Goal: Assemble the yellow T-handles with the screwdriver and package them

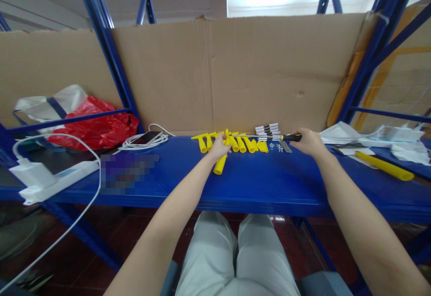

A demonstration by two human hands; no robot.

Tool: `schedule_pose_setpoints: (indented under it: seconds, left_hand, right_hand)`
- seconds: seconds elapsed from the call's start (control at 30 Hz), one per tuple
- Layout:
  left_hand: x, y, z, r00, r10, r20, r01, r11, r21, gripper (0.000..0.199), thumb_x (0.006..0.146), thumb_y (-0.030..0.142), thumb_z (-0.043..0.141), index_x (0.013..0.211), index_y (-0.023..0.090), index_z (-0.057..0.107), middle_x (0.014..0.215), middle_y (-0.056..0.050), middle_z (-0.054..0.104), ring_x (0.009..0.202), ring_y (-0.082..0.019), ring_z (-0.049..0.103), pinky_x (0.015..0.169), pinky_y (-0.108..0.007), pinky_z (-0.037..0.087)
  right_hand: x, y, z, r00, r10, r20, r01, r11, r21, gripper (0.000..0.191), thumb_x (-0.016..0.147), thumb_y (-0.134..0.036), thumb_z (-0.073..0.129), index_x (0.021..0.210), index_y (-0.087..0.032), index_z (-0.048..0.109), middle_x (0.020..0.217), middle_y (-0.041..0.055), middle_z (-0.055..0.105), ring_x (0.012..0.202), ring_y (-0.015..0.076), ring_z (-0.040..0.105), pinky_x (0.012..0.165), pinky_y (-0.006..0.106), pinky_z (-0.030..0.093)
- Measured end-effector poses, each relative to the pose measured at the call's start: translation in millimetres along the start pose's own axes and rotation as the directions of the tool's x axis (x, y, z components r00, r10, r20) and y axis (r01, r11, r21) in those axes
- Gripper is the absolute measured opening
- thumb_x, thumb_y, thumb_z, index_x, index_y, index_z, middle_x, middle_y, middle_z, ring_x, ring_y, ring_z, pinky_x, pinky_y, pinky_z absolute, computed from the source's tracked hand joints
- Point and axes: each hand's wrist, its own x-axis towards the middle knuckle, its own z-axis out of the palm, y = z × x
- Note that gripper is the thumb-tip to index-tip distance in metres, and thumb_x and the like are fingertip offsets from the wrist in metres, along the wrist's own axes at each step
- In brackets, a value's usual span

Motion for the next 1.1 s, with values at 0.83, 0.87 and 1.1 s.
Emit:
schedule_pose_setpoints:
  seconds: [0.83,0.87,1.1]
  left_hand:
    - [-2.9,3.5,0.1,1.000,-0.022,0.013,0.021,0.998,0.057,0.041,0.083,0.004,0.055,0.120,0.017,0.044,0.108,-0.007,0.062,0.057,-0.007,0.060,0.044,-0.016,0.041]
    - [-3.5,4.1,-0.1,1.000,-0.025,0.014,0.024,0.998,0.062,0.041,0.083,0.004,0.055,0.120,0.016,0.044,0.105,-0.007,0.062,0.057,-0.007,0.060,0.044,-0.016,0.041]
    - [-1.4,1.2,0.6,0.999,0.036,0.010,-0.036,0.997,0.074,0.043,0.081,0.002,0.055,0.120,0.017,0.045,0.120,-0.010,0.059,0.055,-0.005,0.058,0.050,-0.018,0.047]
  right_hand:
    - [-1.4,-3.0,0.6,0.995,-0.098,0.014,0.099,0.983,-0.158,0.020,0.075,-0.028,0.057,0.090,-0.021,0.067,0.097,0.0138,0.065,0.098,0.0329,0.057,0.076,0.039,0.039]
    - [-1.6,-4.1,0.8,0.995,-0.101,0.012,0.102,0.981,-0.168,0.018,0.075,-0.029,0.057,0.089,-0.020,0.066,0.097,0.0143,0.064,0.098,0.0332,0.057,0.076,0.039,0.038]
    - [-3.5,-10.9,0.9,1.000,-0.008,0.028,0.015,0.967,-0.253,0.024,0.079,-0.035,0.054,0.096,-0.019,0.061,0.085,0.0145,0.068,0.084,0.0319,0.062,0.071,0.037,0.037]
